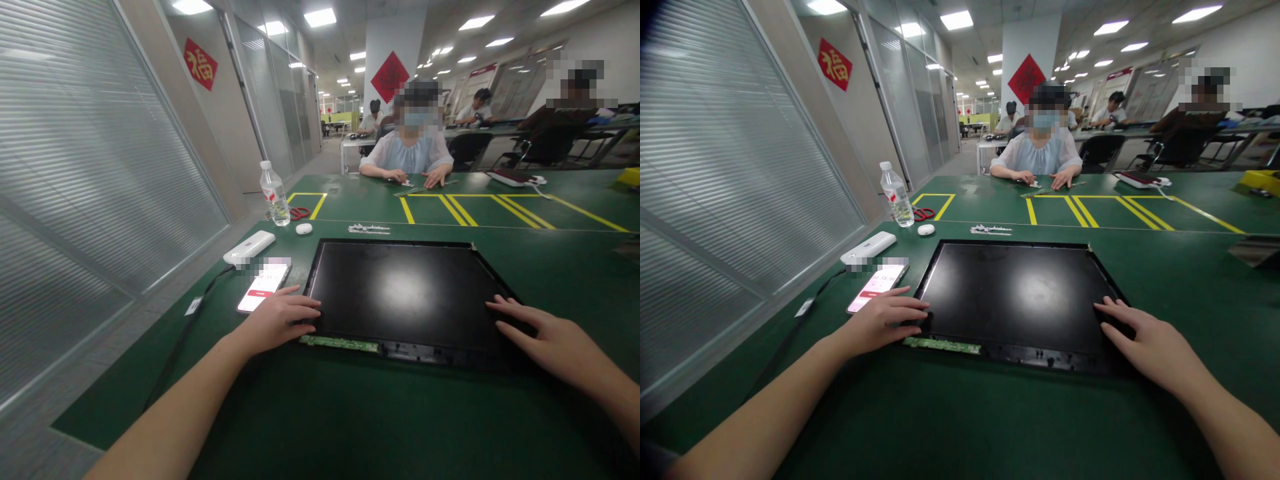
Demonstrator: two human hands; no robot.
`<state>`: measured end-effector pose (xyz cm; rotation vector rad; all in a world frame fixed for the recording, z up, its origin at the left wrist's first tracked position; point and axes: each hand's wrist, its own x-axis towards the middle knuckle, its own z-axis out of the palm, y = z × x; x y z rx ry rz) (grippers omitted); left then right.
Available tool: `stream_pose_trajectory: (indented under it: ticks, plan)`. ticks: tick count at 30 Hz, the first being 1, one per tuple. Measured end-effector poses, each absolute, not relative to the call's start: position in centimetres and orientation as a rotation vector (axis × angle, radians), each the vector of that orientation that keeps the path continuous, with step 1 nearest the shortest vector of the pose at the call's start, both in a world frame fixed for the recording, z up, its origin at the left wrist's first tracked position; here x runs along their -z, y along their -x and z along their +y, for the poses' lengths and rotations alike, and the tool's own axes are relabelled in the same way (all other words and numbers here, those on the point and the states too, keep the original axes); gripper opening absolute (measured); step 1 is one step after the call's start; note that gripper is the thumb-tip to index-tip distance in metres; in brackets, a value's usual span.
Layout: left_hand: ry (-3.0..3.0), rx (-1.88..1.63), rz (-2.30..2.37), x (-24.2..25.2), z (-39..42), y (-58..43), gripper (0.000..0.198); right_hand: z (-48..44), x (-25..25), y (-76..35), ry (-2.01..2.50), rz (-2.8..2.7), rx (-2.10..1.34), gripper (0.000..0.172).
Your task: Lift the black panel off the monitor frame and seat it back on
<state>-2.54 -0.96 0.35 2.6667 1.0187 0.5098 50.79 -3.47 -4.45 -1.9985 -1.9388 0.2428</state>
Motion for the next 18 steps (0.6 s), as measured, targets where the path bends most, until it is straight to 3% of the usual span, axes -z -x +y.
stream_pose_trajectory:
  ticks: [18]
  plan:
    - [-2.544,-0.52,1.049,-0.63,-1.09,2.09,0.024,-3.33,4.48,-50.82,1.971,-1.957,-0.215,0.064]
